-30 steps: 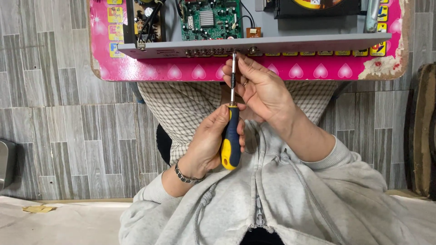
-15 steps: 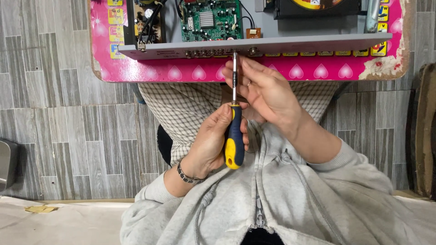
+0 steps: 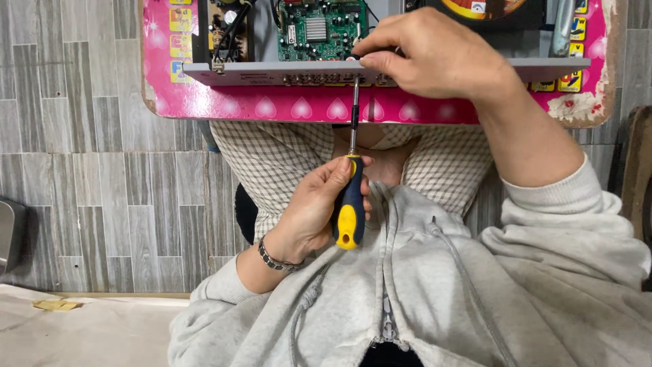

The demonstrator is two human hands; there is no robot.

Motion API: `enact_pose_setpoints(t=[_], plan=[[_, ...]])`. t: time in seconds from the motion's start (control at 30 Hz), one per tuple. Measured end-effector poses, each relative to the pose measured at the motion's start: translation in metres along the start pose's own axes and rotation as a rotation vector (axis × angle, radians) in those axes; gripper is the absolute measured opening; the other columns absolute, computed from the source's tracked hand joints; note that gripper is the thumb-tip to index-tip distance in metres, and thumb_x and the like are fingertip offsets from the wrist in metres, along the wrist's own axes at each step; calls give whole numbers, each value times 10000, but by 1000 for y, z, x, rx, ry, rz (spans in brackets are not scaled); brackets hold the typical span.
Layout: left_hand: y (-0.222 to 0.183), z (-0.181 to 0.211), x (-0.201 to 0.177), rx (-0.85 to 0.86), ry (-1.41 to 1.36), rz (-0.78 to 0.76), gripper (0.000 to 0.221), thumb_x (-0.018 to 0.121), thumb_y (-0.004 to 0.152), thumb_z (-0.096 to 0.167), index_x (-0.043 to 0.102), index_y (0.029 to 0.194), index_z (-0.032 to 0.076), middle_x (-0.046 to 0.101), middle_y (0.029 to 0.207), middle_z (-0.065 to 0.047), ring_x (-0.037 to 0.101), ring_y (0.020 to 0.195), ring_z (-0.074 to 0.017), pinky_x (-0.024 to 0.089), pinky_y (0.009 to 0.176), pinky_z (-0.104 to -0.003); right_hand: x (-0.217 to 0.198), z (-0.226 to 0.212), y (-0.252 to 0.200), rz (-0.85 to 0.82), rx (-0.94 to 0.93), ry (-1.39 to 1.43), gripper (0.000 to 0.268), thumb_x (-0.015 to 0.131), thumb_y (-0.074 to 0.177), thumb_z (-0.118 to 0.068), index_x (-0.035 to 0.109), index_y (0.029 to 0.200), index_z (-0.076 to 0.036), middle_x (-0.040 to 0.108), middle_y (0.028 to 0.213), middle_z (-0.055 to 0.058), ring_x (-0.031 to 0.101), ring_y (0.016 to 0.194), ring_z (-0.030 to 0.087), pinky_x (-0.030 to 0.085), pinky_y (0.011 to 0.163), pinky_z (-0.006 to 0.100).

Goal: Repairing an electronic device by using a screwdriver to manipulate screws on the back panel

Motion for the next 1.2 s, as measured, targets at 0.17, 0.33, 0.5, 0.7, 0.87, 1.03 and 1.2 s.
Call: enact_pose_setpoints(t=[0.17,0.33,0.5,0.7,0.87,1.03,1.2], plan=[[4,-1,-10,-10,36,93,265,583,997,245,594,1115,7,653,774,-82,642,581,-143,551,524,-241,2,10,0,-20,17,189,206,669,951,23,747,1139,55,714,900,98,573,594,170,416,489,283],[4,31,-14,290,541,191,177,692,922,161,601,935,10,620,709,-43,545,550,-83,489,507,-207,1,6,-4,31,-35,165,203,692,944,37,757,1134,66,708,896,118,561,567,175,401,475,284],[-2,51,-4,623,942,243,203,758,854,104,579,892,16,602,689,-16,513,557,-81,455,500,-212,0,6,-3,51,-11,197,198,705,937,52,763,1126,56,724,892,113,572,559,152,409,462,259],[14,19,-3,276,255,19,217,681,935,133,657,1084,-23,643,784,-55,625,637,-111,521,591,-202,0,4,-4,75,-38,158,187,711,925,41,771,1102,54,714,857,113,541,507,157,378,428,276],[20,3,10,90,91,-91,300,588,999,158,598,1241,-20,686,907,-165,692,765,-229,586,725,-307,-15,-29,-17,319,-82,-59,418,756,858,18,654,1241,150,636,1246,231,637,1035,361,514,903,403],[14,13,8,88,48,-86,362,600,969,145,572,1287,-26,644,962,-135,700,773,-246,594,709,-314,10,-106,-97,192,-151,151,373,831,747,-284,710,1026,-68,535,1163,164,549,948,265,507,781,357],[13,11,8,92,14,-36,318,629,947,181,549,1182,-17,650,960,-145,702,756,-246,617,699,-344,50,-110,-129,124,-27,37,595,826,683,-142,686,1252,-244,454,1422,169,659,989,235,576,770,315]])
Point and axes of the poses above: each hand's wrist, its own y-axis towards the middle knuckle, its own x-axis out of the palm, z = x × y, the point moved 9 cm from there along y, towards the middle knuckle
